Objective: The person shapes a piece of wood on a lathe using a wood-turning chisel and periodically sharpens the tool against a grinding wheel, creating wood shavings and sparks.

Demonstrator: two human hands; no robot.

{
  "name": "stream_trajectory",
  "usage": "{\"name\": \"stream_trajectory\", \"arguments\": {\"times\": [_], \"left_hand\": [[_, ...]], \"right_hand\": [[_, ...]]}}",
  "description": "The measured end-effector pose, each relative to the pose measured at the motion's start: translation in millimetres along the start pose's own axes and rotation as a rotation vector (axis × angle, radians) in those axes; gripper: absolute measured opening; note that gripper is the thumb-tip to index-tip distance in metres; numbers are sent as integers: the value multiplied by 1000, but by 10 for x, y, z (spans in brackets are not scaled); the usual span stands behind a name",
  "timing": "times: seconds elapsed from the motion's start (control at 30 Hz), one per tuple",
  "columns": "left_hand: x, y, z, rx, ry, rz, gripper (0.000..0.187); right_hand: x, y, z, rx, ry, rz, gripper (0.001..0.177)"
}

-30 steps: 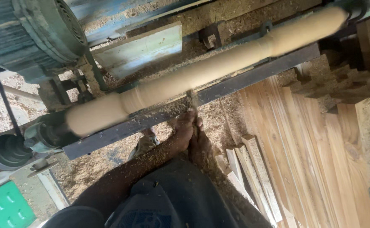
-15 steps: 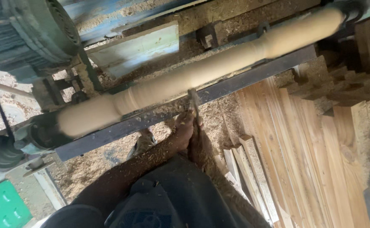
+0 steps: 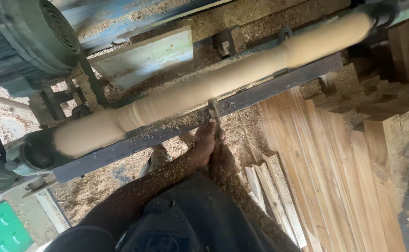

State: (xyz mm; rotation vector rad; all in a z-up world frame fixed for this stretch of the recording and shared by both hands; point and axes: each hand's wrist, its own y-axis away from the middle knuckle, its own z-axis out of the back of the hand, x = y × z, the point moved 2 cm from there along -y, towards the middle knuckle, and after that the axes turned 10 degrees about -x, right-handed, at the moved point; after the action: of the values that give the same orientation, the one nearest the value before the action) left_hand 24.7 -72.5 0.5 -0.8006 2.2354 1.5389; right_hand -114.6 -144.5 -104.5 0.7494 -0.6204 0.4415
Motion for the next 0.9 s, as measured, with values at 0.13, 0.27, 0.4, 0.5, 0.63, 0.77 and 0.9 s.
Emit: {"name": "stream_trajectory", "arguments": {"times": [0.13,0.27,0.4,0.5,0.63,0.77,0.9], "left_hand": [[36,-36,-55,-10,62,9,32],[76,-88,-73,85,99,4,37],[73,-75,-128,63,42,-12,47],[29,-60,-166,-17,0,32,40],[11,-69,-261,55,32,-39,38],[28,-107,-300,7,-14,67,38],[138,-192,-301,47,-53,-20,41]], "right_hand": [[-15,-38,38,3,1,-6,36],[-29,-71,102,-3,6,-4,36],[-22,-112,125,-8,0,1,36],[-54,-158,146,-16,-2,4,36],[-170,-222,128,-18,-5,9,36],[-335,-329,58,-25,-21,21,36],[-414,-419,9,-22,-27,33,36]]}}
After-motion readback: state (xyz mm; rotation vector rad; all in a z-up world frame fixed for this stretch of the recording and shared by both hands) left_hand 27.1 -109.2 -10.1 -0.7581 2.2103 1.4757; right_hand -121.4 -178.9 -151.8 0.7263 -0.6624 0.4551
